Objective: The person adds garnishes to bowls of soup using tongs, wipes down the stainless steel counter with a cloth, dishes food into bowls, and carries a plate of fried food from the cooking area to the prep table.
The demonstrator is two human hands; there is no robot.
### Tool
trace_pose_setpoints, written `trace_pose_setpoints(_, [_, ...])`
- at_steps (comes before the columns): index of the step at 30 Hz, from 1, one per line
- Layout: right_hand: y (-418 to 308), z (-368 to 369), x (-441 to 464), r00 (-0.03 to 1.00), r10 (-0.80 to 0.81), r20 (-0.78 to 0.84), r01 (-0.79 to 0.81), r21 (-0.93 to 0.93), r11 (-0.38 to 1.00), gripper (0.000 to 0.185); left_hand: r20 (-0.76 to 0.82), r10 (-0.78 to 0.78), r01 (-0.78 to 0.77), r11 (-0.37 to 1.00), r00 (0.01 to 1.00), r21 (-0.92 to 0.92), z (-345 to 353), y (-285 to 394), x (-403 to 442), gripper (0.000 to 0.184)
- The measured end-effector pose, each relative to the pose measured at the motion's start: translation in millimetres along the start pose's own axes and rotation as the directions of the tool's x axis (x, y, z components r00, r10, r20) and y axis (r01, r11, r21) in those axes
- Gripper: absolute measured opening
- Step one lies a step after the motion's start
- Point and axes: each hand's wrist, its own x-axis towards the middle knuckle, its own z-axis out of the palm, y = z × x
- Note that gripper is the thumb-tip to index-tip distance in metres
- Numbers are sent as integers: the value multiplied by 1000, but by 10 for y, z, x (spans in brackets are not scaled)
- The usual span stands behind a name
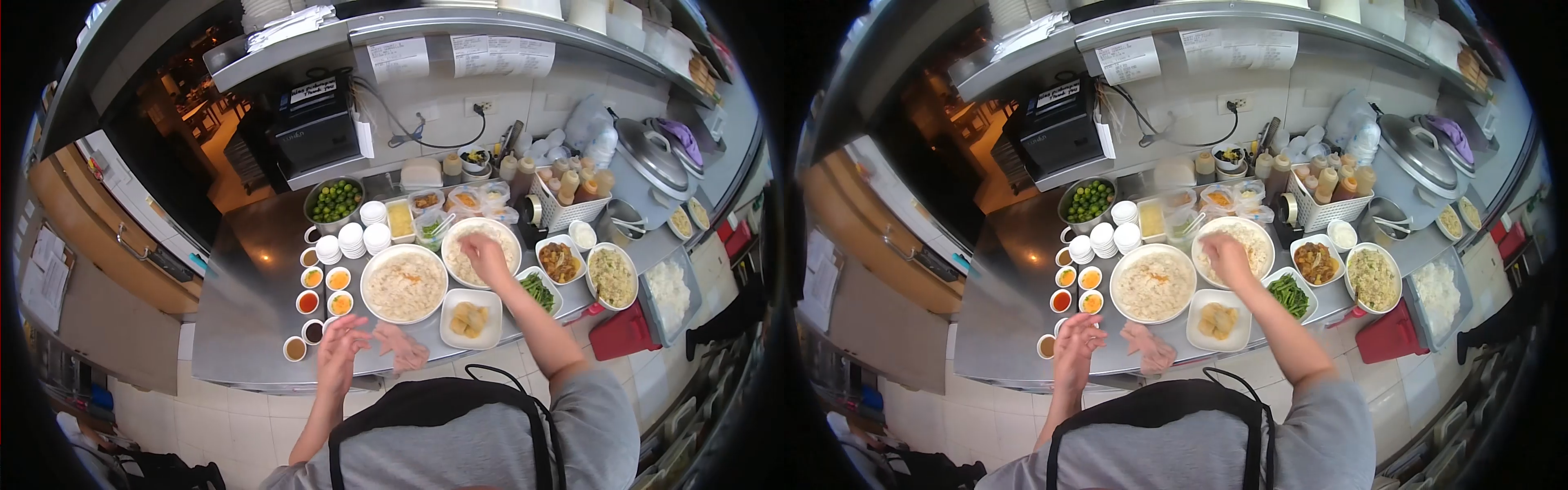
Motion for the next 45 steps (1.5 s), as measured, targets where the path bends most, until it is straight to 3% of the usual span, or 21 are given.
trace_pose_setpoints(4, [-272,-53,-684,988,132,78,-142,132,981,9,61,-73,51,953,995,300,41,-88,117,12])
trace_pose_setpoints(6, [-451,-139,-906,910,363,203,-380,51,924,12,84,-43,9,928,996,372,94,-54,232,7])
trace_pose_setpoints(8, [-330,-106,-1154,969,242,55,-245,66,967,14,158,23,-104,845,987,525,40,-17,391,9])
trace_pose_setpoints(9, [-248,-116,-1271,992,104,-73,-100,61,993,18,106,86,-132,802,991,582,34,29,519,9])
trace_pose_setpoints(10, [-200,-156,-1381,989,129,-72,-125,59,990,18,12,203,-160,733,979,661,173,176,649,12])
trace_pose_setpoints(12, [-103,-233,-1656,939,333,-88,-332,28,943,22,248,552,-530,439,796,726,224,487,1094,18])
trace_pose_setpoints(13, [-16,-283,-1804,921,378,-88,-377,32,926,22,260,641,-596,384,722,706,221,655,1313,20])
trace_pose_setpoints(14, [53,-325,-1946,902,423,-86,-421,35,906,21,416,727,-646,48,545,762,196,907,1547,23])
trace_pose_setpoints(15, [11,-385,-2048,880,460,-115,-454,78,888,21,276,771,-636,207,574,743,294,1130,1687,26])
trace_pose_setpoints(16, [-34,-451,-2140,861,486,-150,-473,116,873,21,423,818,-593,-128,390,795,269,1404,1915,32])
trace_pose_setpoints(17, [-21,-472,-2296,852,506,-137,-494,110,862,21,455,842,-624,-193,290,757,347,1662,2104,39])
trace_pose_setpoints(20, [26,-514,-2604,788,585,-194,-598,-12,802,21,698,715,-266,-666,36,696,245,2293,2918,54])
trace_pose_setpoints(21, [0,-515,-2689,773,600,-205,-624,-84,777,21,697,716,-271,-664,40,697,179,2418,3140,54])
trace_pose_setpoints(23, [-16,-517,-2852,751,620,-230,-656,-151,739,21,735,632,-253,-690,247,678,119,2549,3455,61])
trace_pose_setpoints(24, [3,-501,-2934,742,641,-194,-669,-173,723,20,738,629,-264,-689,243,675,144,2540,3476,61])
trace_pose_setpoints(26, [26,-459,-3052,727,667,-164,-687,-187,702,19,521,628,-266,-459,579,848,190,2516,3522,64])
trace_pose_setpoints(27, [26,-436,-3103,740,656,-147,-671,-232,704,22,516,685,-259,-450,513,855,248,2451,3449,71])
trace_pose_setpoints(32, [70,-350,-3323,629,775,-62,-741,-348,574,31,508,711,-32,-567,485,823,210,2432,3602,81])
trace_pose_setpoints(34, [214,-262,-3478,650,759,50,-685,-394,613,33,504,707,-2,-579,496,815,181,2465,3672,81])
trace_pose_setpoints(40, [317,-41,-3590,533,778,333,-616,-478,626,39,417,672,6,-532,612,847,-44,2637,4075,78])
trace_pose_setpoints(45, [716,135,-3576,527,733,430,-549,-486,680,39,495,576,-137,-552,651,822,-68,2732,4134,75])
